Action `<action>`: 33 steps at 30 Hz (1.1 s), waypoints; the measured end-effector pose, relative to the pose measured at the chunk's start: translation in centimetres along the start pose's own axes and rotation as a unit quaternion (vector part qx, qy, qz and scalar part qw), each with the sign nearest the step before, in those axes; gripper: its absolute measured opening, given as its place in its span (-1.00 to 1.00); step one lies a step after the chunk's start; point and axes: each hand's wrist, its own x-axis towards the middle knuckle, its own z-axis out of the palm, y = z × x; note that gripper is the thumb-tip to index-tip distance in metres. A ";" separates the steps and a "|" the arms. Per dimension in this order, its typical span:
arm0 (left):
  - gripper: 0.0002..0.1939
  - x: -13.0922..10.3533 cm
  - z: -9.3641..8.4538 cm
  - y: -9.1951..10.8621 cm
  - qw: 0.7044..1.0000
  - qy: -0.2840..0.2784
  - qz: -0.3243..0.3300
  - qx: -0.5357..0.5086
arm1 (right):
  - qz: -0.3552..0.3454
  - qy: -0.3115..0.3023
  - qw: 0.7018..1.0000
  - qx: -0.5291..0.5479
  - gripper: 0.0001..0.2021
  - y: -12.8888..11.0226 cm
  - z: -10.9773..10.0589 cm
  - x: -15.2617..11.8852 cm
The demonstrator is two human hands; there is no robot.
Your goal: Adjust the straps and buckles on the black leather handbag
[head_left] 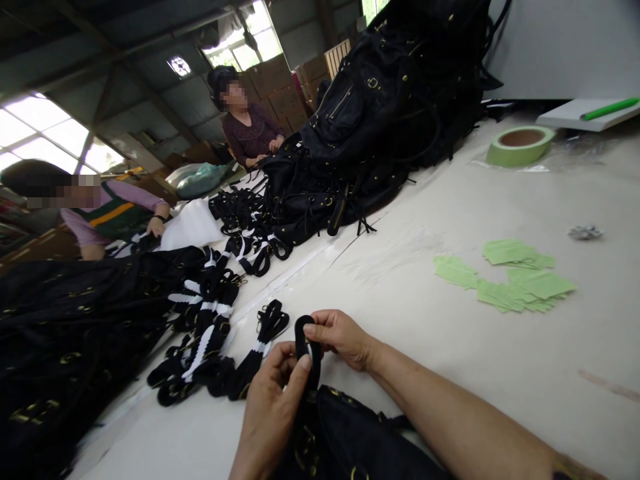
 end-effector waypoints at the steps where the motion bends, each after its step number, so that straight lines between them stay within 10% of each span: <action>1: -0.64 0.1 0.3 0.0 1.000 0.017 0.002 0.001 | -0.004 0.004 1.000 -0.005 -0.52 0.0 0.0 0.0; 18: -0.68 0.7 0.3 -0.4 0.980 0.043 0.011 -0.192 | -0.052 0.091 0.988 -0.116 -0.57 0.8 0.9 -0.2; 24: -0.68 0.8 0.3 -1.2 0.954 0.039 -0.042 -0.293 | -0.027 0.037 0.994 -0.097 -0.56 0.4 1.3 -0.6; 33: -0.81 0.8 -0.4 -1.0 0.968 0.116 0.035 -0.220 | -0.015 0.030 0.999 0.000 -0.74 1.3 1.9 -1.1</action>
